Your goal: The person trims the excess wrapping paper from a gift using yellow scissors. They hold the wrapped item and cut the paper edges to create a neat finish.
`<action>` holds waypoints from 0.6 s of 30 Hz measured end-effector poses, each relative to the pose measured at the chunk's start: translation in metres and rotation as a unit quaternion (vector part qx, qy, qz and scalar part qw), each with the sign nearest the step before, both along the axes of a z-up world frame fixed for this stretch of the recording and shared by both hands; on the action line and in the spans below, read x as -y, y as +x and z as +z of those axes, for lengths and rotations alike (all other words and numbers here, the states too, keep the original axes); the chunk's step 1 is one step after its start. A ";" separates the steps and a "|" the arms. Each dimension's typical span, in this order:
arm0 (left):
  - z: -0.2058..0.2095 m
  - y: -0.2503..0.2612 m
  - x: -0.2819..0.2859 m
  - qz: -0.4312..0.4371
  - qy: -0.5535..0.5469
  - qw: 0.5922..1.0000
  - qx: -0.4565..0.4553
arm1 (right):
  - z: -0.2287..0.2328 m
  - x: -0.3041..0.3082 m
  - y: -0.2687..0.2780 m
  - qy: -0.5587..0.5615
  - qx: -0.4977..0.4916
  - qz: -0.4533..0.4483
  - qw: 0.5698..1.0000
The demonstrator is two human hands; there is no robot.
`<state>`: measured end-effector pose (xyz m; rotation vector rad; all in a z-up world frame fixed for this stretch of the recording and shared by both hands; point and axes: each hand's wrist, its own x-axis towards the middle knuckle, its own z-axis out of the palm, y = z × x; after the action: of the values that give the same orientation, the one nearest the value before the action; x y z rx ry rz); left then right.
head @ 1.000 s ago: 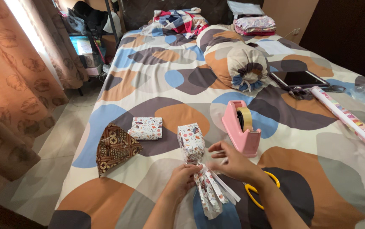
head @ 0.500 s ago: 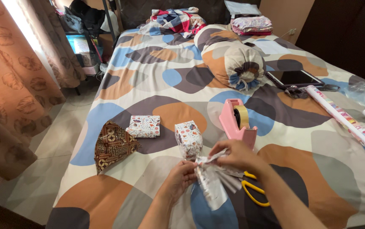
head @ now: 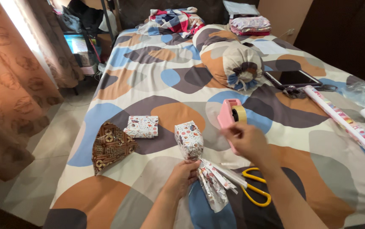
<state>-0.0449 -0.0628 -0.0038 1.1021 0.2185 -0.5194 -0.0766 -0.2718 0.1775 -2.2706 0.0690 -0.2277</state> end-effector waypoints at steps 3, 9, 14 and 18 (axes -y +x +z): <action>0.003 -0.001 -0.001 0.019 0.001 1.000 0.025 | -0.029 -0.019 0.016 -0.072 -0.006 0.103 0.992; 0.044 -0.007 -0.013 0.105 0.065 0.984 0.132 | -0.098 -0.050 0.047 0.156 -0.101 0.116 0.976; 0.086 -0.015 -0.028 0.118 0.362 0.893 0.240 | -0.138 -0.052 0.060 0.426 -0.176 0.173 0.870; 0.090 -0.030 -0.018 0.185 0.443 0.798 0.365 | -0.148 -0.055 0.057 0.554 -0.243 0.239 0.759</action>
<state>-0.0751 -0.0452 0.0863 2.0357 -0.0289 0.4596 -0.0191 -0.2167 0.0299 -1.0268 -0.0919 0.5632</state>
